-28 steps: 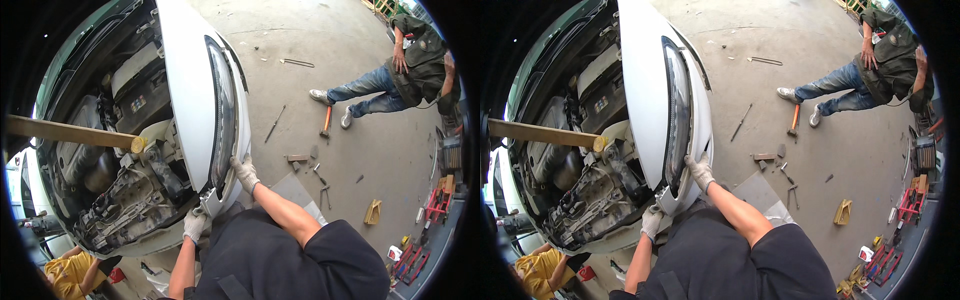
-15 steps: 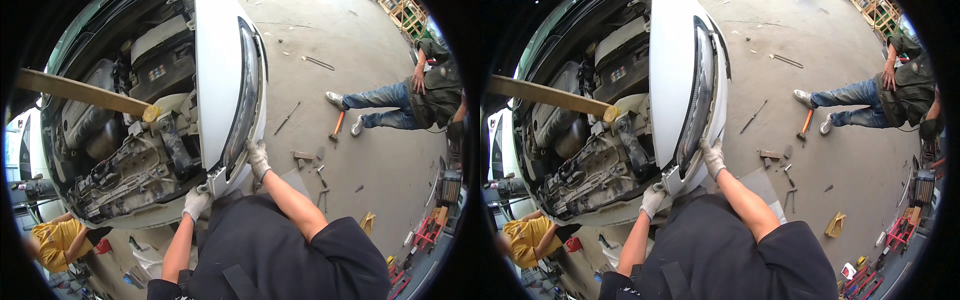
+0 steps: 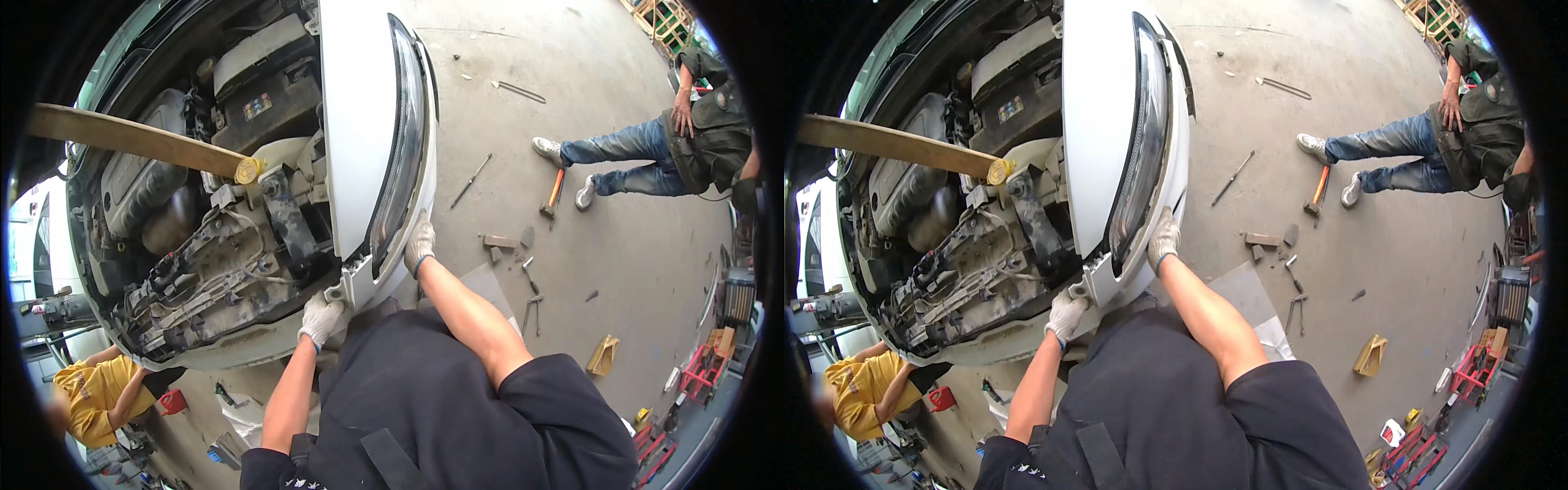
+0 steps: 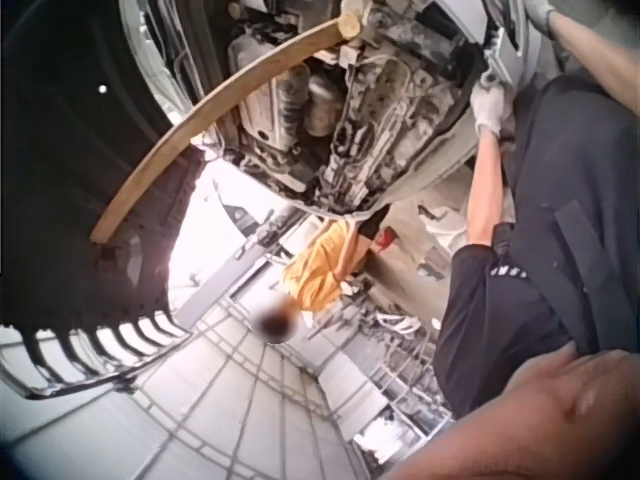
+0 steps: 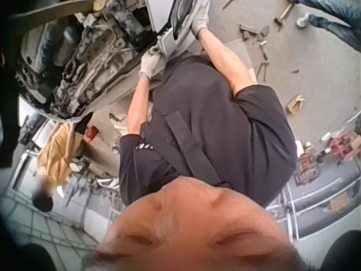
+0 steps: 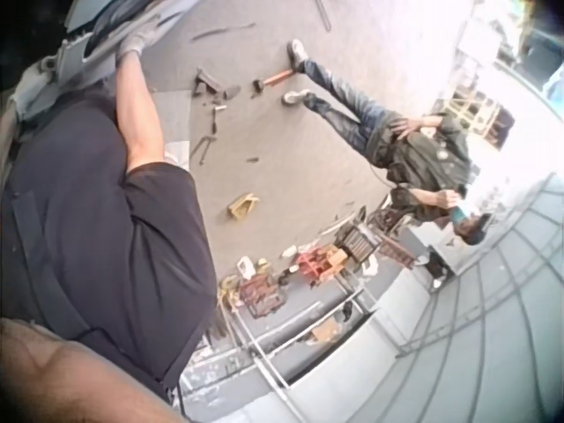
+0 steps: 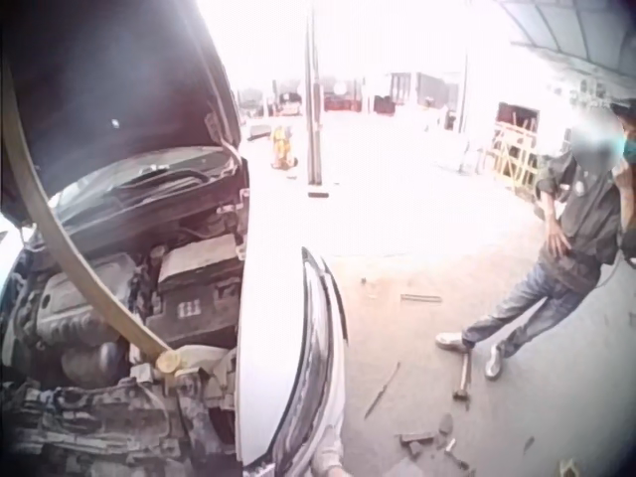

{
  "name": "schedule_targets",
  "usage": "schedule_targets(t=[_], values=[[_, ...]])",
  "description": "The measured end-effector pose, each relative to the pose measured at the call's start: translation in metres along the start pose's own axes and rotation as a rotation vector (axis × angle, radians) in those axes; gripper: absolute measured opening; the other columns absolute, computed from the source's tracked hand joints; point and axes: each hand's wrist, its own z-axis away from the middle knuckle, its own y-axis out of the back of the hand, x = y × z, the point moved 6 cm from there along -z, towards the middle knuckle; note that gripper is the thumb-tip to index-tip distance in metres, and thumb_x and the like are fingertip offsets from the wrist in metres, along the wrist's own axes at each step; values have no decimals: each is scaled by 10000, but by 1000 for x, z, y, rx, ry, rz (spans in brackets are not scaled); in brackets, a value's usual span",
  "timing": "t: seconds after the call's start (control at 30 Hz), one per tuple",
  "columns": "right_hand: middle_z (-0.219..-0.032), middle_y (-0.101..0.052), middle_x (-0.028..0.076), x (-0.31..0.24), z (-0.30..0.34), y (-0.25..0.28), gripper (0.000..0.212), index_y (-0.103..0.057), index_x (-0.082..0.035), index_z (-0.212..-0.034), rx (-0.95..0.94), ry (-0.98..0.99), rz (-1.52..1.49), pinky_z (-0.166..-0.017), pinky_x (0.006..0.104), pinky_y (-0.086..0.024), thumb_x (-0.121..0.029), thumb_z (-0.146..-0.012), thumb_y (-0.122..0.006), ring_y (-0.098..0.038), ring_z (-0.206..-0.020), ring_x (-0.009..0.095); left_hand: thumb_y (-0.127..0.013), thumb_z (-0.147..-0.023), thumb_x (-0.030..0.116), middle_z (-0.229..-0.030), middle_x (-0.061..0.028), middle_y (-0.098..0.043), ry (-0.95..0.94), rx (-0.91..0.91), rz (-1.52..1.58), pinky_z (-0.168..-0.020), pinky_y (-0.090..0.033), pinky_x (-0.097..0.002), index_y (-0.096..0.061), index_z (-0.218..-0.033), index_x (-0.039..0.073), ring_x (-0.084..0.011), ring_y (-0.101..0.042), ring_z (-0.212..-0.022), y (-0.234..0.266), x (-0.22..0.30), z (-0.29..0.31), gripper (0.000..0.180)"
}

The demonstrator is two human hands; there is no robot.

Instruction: The person uses a screwdriver to loosen fasteners on the front bumper of a white car, then removes the bumper with assistance from another person. The removed bumper is placed on the floor.

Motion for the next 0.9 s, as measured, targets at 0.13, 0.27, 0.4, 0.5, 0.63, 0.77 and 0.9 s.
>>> schedule_targets(t=[0.13,0.27,0.4,0.5,0.63,0.77,0.9], values=[[-998,-725,179,1,0,2,590,-678,27,-1131,117,164,107,-795,426,-551,-473,-999,-393,-708,-813,321,-608,-734,293,-1088,-309,-665,-46,-19,97,-943,-477,-485,-652,-1087,-40,-472,-604,-1085,-1,-7,-2,487],[-963,-725,201,6,-14,4,586,-689,44,-1092,141,251,109,-799,441,-554,-451,-998,-391,-713,-858,334,-603,-735,278,-1078,-291,-674,-36,-56,100,-922,-483,-480,-674,-1052,-11,-456,-617,-1064,4,3,-4,435],[-1017,-719,203,16,-37,10,599,-676,40,-1135,162,274,195,-813,449,-551,-471,-1003,-394,-707,-892,334,-600,-734,256,-1078,-278,-678,-51,-110,163,-904,-485,-477,-695,-1031,11,-440,-626,-1046,1,1,-11,396],[-1036,-715,200,8,-14,-2,588,-673,32,-1148,142,225,138,-831,446,-546,-462,-1009,-387,-700,-915,339,-610,-734,252,-1098,-275,-677,-48,-69,159,-919,-485,-462,-684,-1089,16,-439,-619,-1074,3,-5,-10,432],[-1033,-720,157,26,-54,1,522,-685,23,-1118,107,133,-181,-831,424,-542,-404,-976,-421,-694,-900,312,-602,-761,273,-1115,-289,-669,-65,46,42,-954,-477,-485,-618,-1193,32,-454,-600,-1116,14,10,-3,496],[-987,-722,118,21,-60,0,435,-696,-17,-1052,-6,204,-124,-757,421,-556,-379,-972,-468,-690,-858,277,-687,-778,417,-1203,-236,-626,-246,93,141,-969,-476,-478,-543,-1308,32,-409,-598,-1126,42,71,35,671],[-1041,-717,114,12,-112,25,403,-666,-25,-1114,-78,678,642,-760,415,-565,-347,-995,-453,-693,-900,286,-763,-740,458,-1248,-208,-604,-390,220,-47,-1008,-459,-451,-551,-1308,20,-387,-576,-1157,38,100,27,748]])
